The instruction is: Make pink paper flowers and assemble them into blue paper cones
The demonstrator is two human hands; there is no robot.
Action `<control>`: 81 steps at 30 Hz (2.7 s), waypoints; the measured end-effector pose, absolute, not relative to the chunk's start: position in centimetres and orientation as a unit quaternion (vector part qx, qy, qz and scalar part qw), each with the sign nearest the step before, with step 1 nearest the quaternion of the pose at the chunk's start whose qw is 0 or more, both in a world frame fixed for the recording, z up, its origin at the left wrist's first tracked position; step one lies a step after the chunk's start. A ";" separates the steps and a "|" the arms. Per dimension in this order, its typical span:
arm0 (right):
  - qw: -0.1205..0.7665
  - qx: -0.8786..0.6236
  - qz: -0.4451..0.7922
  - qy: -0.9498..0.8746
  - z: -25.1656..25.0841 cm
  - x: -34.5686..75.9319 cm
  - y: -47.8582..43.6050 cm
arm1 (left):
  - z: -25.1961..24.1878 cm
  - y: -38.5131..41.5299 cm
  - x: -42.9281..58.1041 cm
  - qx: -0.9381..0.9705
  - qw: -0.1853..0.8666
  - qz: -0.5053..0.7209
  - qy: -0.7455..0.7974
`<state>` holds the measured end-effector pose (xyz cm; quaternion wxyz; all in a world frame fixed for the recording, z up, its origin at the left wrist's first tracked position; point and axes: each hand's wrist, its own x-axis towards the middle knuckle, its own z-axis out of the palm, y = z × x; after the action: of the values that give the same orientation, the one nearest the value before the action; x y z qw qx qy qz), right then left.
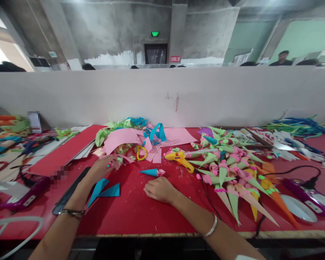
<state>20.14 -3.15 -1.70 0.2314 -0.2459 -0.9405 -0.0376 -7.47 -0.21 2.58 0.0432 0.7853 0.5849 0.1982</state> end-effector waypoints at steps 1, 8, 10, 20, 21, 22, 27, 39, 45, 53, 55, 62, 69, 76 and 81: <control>0.252 -0.264 0.010 -0.931 -1.4 20.0 -3.3 | 2.7 -0.6 -6.8 0.792 0.063 0.214 0.568; 0.493 -0.389 0.365 -0.687 1.3 16.9 -3.7 | 2.3 -2.3 -0.8 0.863 0.077 0.307 0.394; 0.510 -0.396 0.392 -0.655 1.4 16.3 -3.2 | 1.9 -2.5 0.2 0.859 0.060 0.336 0.382; 0.565 -0.392 0.407 -0.601 -0.6 16.5 -1.8 | 1.3 -2.5 2.4 0.699 0.324 0.463 0.437; 0.561 -0.387 0.387 -0.621 -0.5 16.6 -2.0 | 1.2 -2.5 2.5 0.677 0.368 0.463 0.438; 0.555 -0.380 0.365 -0.644 -0.3 16.6 -2.1 | 1.1 -2.6 2.7 0.658 0.403 0.463 0.436; 0.540 -0.366 0.324 -0.685 0.7 16.7 -2.6 | 0.7 -2.7 2.9 0.594 0.503 0.489 0.393; 0.502 -0.360 0.286 -0.733 1.2 17.3 -3.0 | 0.8 -3.0 3.0 0.560 0.502 0.520 0.404; 0.549 -0.398 0.279 -0.679 1.3 17.4 -2.7 | 0.9 -2.6 1.4 0.638 0.359 0.490 0.473; 0.592 -0.379 0.314 -0.638 0.8 17.3 -2.4 | 0.5 -2.0 -0.9 0.614 -0.034 0.360 0.701; 0.589 -0.376 0.329 -0.635 0.5 17.2 -2.4 | 0.6 -2.5 0.5 0.651 -0.057 0.341 0.676; 0.553 -0.347 0.349 -0.672 0.7 17.1 -2.9 | 1.2 -3.6 4.2 0.722 0.332 0.389 0.465; 0.496 -0.327 0.291 -0.750 1.5 17.3 -3.5 | 0.7 -3.5 3.4 0.724 0.271 0.400 0.493; 0.474 -0.309 0.259 -0.783 2.1 17.2 -4.0 | 1.1 -3.6 3.4 0.718 0.349 0.389 0.459; 0.476 -0.319 0.252 -0.780 2.5 17.3 -4.1 | 1.2 -3.8 2.9 0.711 0.414 0.377 0.425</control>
<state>17.27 -4.15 2.53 0.4764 -0.3186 -0.7796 0.2523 2.93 -3.79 1.21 0.4143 0.7109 0.4254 0.3769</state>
